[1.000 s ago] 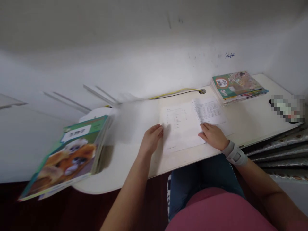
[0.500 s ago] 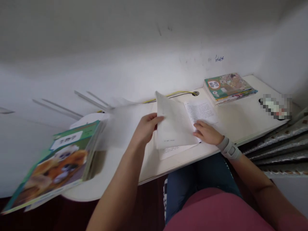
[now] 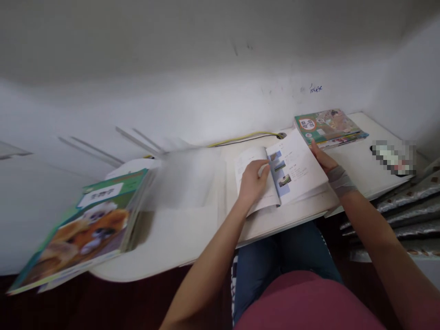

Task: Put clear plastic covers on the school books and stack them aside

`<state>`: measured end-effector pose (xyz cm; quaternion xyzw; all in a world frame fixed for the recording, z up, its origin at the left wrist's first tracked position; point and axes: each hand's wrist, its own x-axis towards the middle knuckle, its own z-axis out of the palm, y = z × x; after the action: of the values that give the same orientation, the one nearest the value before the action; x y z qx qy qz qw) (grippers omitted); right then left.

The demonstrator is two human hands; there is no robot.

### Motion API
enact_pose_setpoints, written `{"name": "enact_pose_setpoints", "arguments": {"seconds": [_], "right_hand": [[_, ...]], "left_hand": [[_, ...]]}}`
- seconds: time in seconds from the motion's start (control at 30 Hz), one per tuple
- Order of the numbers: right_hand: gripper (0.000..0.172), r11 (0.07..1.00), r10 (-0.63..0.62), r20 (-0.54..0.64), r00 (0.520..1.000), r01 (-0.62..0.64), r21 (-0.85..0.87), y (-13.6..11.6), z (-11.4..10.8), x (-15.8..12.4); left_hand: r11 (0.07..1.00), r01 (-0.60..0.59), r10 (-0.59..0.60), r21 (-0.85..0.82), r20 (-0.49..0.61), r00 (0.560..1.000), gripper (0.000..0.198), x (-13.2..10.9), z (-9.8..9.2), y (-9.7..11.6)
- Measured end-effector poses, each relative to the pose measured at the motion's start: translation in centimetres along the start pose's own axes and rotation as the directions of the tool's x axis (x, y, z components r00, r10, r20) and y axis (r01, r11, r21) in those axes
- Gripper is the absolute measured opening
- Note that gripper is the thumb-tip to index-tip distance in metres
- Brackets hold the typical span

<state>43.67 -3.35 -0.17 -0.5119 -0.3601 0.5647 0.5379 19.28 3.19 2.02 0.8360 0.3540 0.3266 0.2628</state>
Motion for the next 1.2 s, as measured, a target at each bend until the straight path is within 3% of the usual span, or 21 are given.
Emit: {"name": "enact_pose_setpoints", "arguments": {"seconds": [0.1, 0.17, 0.23, 0.3, 0.43, 0.63, 0.8, 0.93, 1.1, 1.2], "right_hand": [[0.029, 0.962, -0.047, -0.082, 0.996, 0.023, -0.271, 2.2, -1.3, 0.1], [0.025, 0.884, -0.094, -0.154, 0.984, 0.012, -0.467, 3.2, -1.8, 0.3], [0.025, 0.812, -0.130, -0.215, 0.968, -0.021, -0.583, 3.6, -2.1, 0.4], [0.024, 0.739, -0.175, -0.266, 0.948, -0.052, -0.671, 3.6, -2.2, 0.4], [0.031, 0.560, -0.269, -0.339, 0.902, -0.140, -0.816, 3.5, -2.2, -0.3], [0.034, 0.386, -0.292, -0.331, 0.897, -0.206, -0.899, 3.3, -2.1, -1.2], [0.026, 0.164, -0.253, -0.231, 0.939, -0.194, -0.967, 3.3, -2.1, -2.7], [0.024, 0.117, -0.247, -0.180, 0.952, -0.155, -0.981, 3.9, -2.0, -3.9], [0.027, 0.101, -0.248, -0.187, 0.950, -0.167, -0.981, 3.9, -1.8, -4.3], [0.035, -0.013, -0.286, -0.222, 0.932, -0.235, -0.972, 3.4, -0.8, -4.5]], "left_hand": [[0.994, -0.063, 0.082, 0.091, -0.223, 0.971, 0.027, -3.1, -1.9, -2.0], [0.991, -0.050, 0.089, 0.124, -0.332, 0.939, 0.028, -4.6, -3.2, -2.9], [0.996, 0.019, 0.018, 0.088, -0.405, 0.914, 0.031, -5.6, -3.6, -3.9], [0.991, 0.136, -0.128, -0.013, -0.419, 0.899, 0.035, -6.4, -3.2, -5.0], [0.931, 0.324, -0.363, -0.171, -0.314, 0.877, 0.041, -7.8, -1.6, -7.0], [0.910, 0.381, -0.409, -0.163, -0.202, 0.890, 0.051, -9.7, -1.8, -8.6], [0.960, 0.249, -0.255, 0.128, 0.028, 0.967, 0.062, -10.4, -2.9, -9.2], [0.935, 0.170, -0.221, 0.312, 0.136, 0.966, 0.068, -11.1, -3.2, -9.4], [0.933, 0.018, -0.119, 0.359, 0.262, 0.958, 0.075, -12.6, -3.8, -9.1], [0.930, -0.027, -0.093, 0.367, 0.306, 0.947, 0.088, -13.1, -3.9, -8.6]]}}
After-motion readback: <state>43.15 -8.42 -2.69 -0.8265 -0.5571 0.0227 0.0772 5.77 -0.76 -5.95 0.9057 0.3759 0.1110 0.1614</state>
